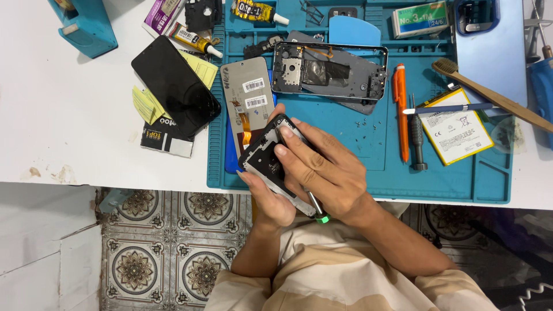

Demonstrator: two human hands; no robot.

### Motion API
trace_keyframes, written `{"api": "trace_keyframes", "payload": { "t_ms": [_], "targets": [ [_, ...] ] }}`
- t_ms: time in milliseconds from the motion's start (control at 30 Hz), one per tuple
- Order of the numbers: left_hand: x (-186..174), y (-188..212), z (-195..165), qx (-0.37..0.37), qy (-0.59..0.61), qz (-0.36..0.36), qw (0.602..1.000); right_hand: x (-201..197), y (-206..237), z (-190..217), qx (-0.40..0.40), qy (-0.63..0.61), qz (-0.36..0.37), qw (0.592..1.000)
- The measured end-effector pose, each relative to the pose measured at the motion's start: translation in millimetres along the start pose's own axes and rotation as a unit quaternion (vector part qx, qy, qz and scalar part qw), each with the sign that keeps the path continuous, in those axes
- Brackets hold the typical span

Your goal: The person scrapes adhesive residue from a smartphone frame using a screwdriver, then brushes the surface with a toothbrush. They place a new battery into the frame and connect the battery cable. The person then positions the screen assembly over the frame.

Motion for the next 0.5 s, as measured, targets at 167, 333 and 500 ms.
{"api": "trace_keyframes", "payload": {
  "t_ms": [167, 333, 500],
  "targets": [
    [2.1, -0.2, -0.6, 0.001, 0.003, 0.009, 1.000, -1.4, -1.6, 0.8, 0.007, -0.003, -0.016, 1.000],
    [1.7, -0.3, 0.0, -0.002, 0.006, 0.002, 1.000, -3.2, -3.3, 2.2, -0.001, -0.005, -0.009, 1.000],
    [1.4, 1.5, 0.7, 0.001, -0.005, 0.004, 1.000, -4.8, -1.0, 1.6, -0.004, -0.014, -0.011, 1.000]
  ]
}}
Point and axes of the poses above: each hand's wrist, its own y-axis away from the middle knuckle, its own x-axis out of the palm, z = x × y, the point moved 8 cm from there along -y, towards the middle knuckle, and after that the axes turned 2 degrees about -y, right-handed, at the moved point
